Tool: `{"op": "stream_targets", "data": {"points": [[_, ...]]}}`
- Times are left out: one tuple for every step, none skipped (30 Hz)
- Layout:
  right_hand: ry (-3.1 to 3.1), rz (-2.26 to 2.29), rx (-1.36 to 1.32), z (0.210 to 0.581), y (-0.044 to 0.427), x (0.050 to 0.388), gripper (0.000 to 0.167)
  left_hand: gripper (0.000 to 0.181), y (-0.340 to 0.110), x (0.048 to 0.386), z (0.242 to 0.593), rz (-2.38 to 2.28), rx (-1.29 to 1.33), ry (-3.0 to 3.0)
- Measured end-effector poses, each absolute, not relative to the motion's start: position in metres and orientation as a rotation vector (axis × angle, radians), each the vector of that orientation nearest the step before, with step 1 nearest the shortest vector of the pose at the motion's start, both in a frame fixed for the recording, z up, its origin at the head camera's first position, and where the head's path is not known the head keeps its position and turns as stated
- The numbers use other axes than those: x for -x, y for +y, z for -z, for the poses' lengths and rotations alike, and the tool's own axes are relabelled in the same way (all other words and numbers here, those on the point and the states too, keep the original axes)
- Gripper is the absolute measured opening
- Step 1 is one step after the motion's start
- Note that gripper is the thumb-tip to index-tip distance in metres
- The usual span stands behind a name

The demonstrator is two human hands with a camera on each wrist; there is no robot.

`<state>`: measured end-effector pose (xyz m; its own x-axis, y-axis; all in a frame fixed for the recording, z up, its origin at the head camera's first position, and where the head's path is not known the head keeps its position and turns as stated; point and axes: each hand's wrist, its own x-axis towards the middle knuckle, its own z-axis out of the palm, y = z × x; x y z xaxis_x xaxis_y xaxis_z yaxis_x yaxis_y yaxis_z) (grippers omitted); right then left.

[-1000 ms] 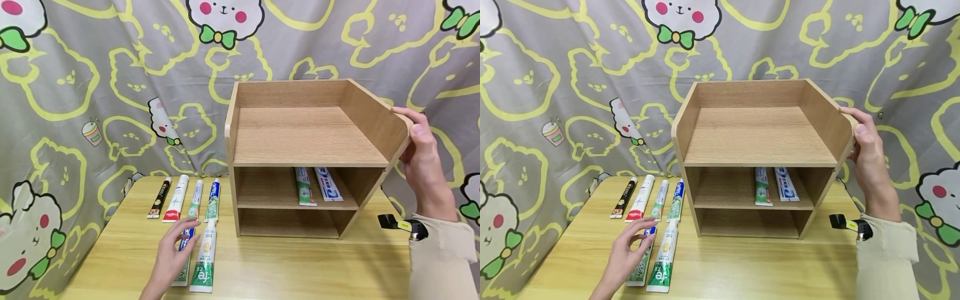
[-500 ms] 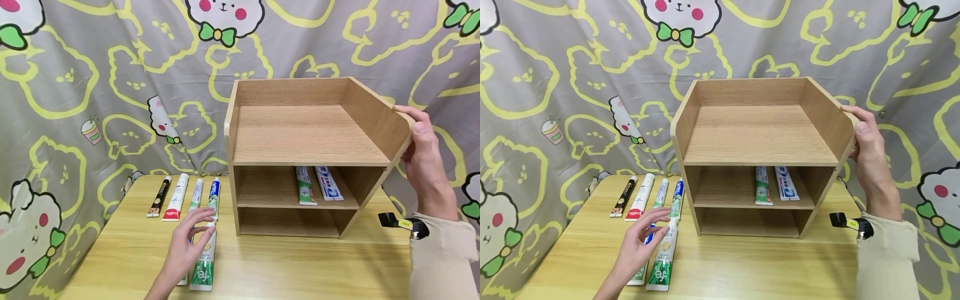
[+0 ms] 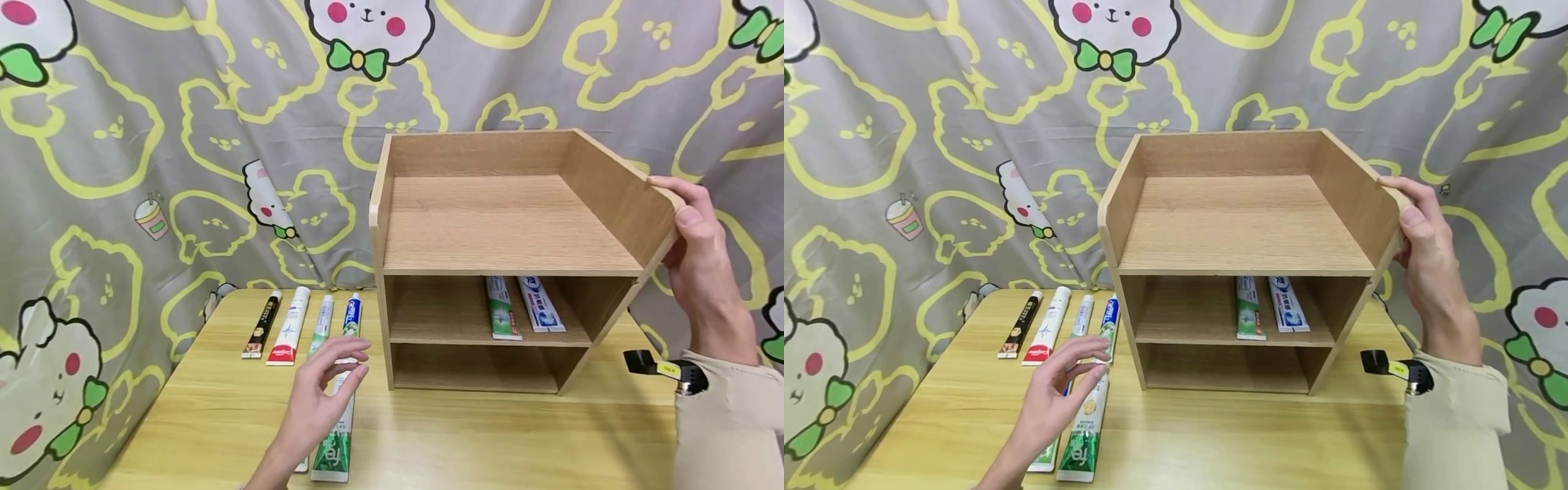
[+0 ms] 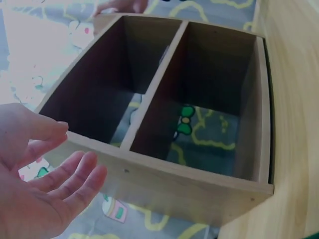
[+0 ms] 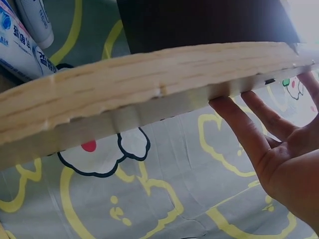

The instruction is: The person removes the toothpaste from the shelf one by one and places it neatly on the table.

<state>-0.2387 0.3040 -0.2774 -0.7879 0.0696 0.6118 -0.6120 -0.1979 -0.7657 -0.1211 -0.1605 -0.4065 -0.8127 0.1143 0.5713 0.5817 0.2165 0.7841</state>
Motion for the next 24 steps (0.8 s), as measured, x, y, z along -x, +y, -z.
{"op": "stream_targets", "data": {"points": [[-1.618, -2.031, -0.635, 0.277, 0.303, 0.239, 0.058, 0.033, -0.159, 0.122, 0.406, 1.634, 0.653, -2.106], [-1.613, -2.032, -0.636, 0.276, 0.303, 0.239, 0.057, 0.032, -0.158, 0.123, 0.404, 1.644, 0.661, -2.105], [-1.606, -2.038, -0.639, 0.275, 0.302, 0.238, 0.057, 0.032, -0.157, 0.124, 0.404, 1.654, 0.67, -2.103], [-1.6, -2.044, -0.64, 0.275, 0.302, 0.238, 0.056, 0.031, -0.155, 0.125, 0.403, 1.665, 0.674, -2.102], [-1.595, -2.049, -0.639, 0.275, 0.302, 0.238, 0.056, 0.031, -0.154, 0.125, 0.401, 1.671, 0.679, -2.102], [-1.596, -2.052, -0.638, 0.275, 0.303, 0.238, 0.056, 0.03, -0.152, 0.126, 0.4, 1.674, 0.679, -2.103], [-1.596, -2.056, -0.627, 0.275, 0.303, 0.239, 0.056, 0.029, -0.15, 0.127, 0.399, 1.67, 0.688, -2.099], [-1.597, -2.07, -0.645, 0.276, 0.304, 0.238, 0.055, 0.029, -0.148, 0.128, 0.397, 1.669, 0.698, -2.092], [-1.612, -2.071, -0.654, 0.276, 0.306, 0.237, 0.055, 0.029, -0.146, 0.128, 0.396, 1.669, 0.711, -2.086], [-1.629, -2.07, -0.655, 0.276, 0.307, 0.237, 0.054, 0.029, -0.145, 0.129, 0.395, 1.668, 0.726, -2.079], [-1.64, -2.075, -0.658, 0.276, 0.308, 0.236, 0.053, 0.028, -0.143, 0.129, 0.393, 1.671, 0.74, -2.073], [-1.652, -2.08, -0.67, 0.275, 0.309, 0.235, 0.053, 0.028, -0.141, 0.129, 0.392, 1.674, 0.756, -2.065], [-1.666, -2.078, -0.677, 0.275, 0.311, 0.234, 0.052, 0.028, -0.139, 0.13, 0.391, 1.68, 0.771, -2.058], [-1.679, -2.073, -0.683, 0.275, 0.312, 0.234, 0.051, 0.028, -0.137, 0.13, 0.39, 1.691, 0.781, -2.052], [-1.684, -2.07, -0.679, 0.274, 0.313, 0.234, 0.051, 0.028, -0.135, 0.131, 0.389, 1.702, 0.782, -2.054], [-1.666, -2.09, -0.703, 0.274, 0.314, 0.235, 0.05, 0.028, -0.133, 0.132, 0.388, 1.713, 0.778, -2.055], [-1.658, -2.101, -0.717, 0.274, 0.316, 0.236, 0.049, 0.028, -0.132, 0.132, 0.387, 1.719, 0.777, -2.055], [-1.658, -2.104, -0.729, 0.274, 0.317, 0.237, 0.048, 0.027, -0.13, 0.133, 0.387, 1.726, 0.773, -2.055], [-1.652, -2.11, -0.738, 0.274, 0.318, 0.238, 0.047, 0.027, -0.129, 0.134, 0.386, 1.733, 0.774, -2.051], [-1.643, -2.122, -0.752, 0.274, 0.319, 0.239, 0.046, 0.027, -0.127, 0.135, 0.386, 1.738, 0.775, -2.048], [-1.631, -2.138, -0.78, 0.275, 0.32, 0.241, 0.045, 0.027, -0.126, 0.136, 0.386, 1.748, 0.776, -2.046], [-1.63, -2.14, -0.793, 0.275, 0.321, 0.242, 0.045, 0.026, -0.124, 0.137, 0.387, 1.755, 0.783, -2.038], [-1.634, -2.138, -0.799, 0.275, 0.322, 0.243, 0.045, 0.026, -0.123, 0.137, 0.387, 1.761, 0.79, -2.032], [-1.634, -2.138, -0.817, 0.276, 0.323, 0.245, 0.044, 0.026, -0.121, 0.138, 0.387, 1.771, 0.795, -2.026]]}}
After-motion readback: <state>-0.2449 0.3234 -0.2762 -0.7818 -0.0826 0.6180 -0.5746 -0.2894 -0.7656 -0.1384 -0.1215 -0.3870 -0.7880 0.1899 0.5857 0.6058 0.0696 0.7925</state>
